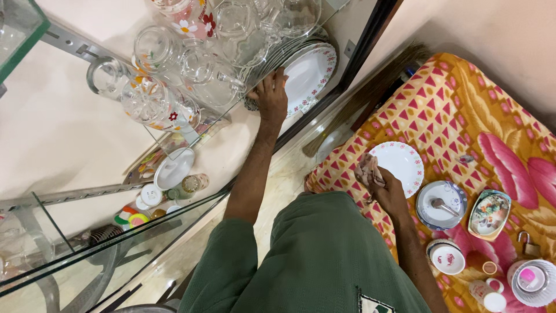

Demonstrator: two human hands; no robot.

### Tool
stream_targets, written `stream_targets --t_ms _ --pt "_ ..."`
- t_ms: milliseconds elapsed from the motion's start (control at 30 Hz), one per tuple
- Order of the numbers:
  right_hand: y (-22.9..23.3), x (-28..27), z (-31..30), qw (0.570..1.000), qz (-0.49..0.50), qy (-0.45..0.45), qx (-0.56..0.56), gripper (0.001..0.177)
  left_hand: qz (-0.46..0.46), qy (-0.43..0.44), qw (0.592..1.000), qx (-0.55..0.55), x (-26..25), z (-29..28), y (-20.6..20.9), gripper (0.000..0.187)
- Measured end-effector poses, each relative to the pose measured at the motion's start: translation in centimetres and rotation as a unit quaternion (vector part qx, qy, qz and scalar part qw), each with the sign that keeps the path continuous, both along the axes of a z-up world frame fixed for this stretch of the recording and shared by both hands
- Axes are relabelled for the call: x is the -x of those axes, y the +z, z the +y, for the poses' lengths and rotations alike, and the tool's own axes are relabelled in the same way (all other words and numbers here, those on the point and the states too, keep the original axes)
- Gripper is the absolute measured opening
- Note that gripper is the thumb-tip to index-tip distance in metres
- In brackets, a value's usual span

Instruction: The person wipes several plates and bowls with a cloth and places them into a glass display cabinet. The person also stacks small bowls and other dishware on a patterned surface.

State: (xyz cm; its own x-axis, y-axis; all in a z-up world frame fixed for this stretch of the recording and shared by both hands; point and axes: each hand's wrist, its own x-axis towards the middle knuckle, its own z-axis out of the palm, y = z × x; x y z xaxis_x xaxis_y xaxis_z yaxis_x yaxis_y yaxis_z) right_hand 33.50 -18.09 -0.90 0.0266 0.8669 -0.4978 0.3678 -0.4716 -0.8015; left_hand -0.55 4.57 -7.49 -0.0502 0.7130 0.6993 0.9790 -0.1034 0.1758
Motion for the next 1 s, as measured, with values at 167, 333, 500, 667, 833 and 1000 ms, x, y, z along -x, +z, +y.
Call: stream_targets --t_ms 167,333,500,667,833,1000 --pt "0.1 0.4 0.2 1.0 0.013 0.0 0.011 0.04 0.009 -0.026 0.999 -0.02 0.4 0.6 -0.5 0.035" --pt "-0.5 0.3 0.2 0.999 0.018 0.024 -0.031 0.041 0.033 0.009 0.999 -0.004 0.1 1.0 -0.5 0.041" --pt "-0.8 0.3 0.2 1.0 0.004 0.021 -0.022 0.041 0.031 -0.008 0.999 -0.013 0.2 1.5 0.0 0.037" --pt "-0.8 0.1 0.0 1.0 -0.002 0.013 -0.018 0.041 0.028 -0.009 1.0 0.006 0.3 1.3 0.9 0.035" --pt "-0.8 -0.1 -0.1 1.0 -0.01 0.013 -0.01 0.042 0.011 -0.003 0.999 0.033 0.1 1.3 1.7 0.035" --pt "-0.5 -0.2 0.0 0.999 0.032 -0.008 -0.018 0.045 -0.015 0.016 0.999 0.039 -0.1 1.4 2.3 0.039"
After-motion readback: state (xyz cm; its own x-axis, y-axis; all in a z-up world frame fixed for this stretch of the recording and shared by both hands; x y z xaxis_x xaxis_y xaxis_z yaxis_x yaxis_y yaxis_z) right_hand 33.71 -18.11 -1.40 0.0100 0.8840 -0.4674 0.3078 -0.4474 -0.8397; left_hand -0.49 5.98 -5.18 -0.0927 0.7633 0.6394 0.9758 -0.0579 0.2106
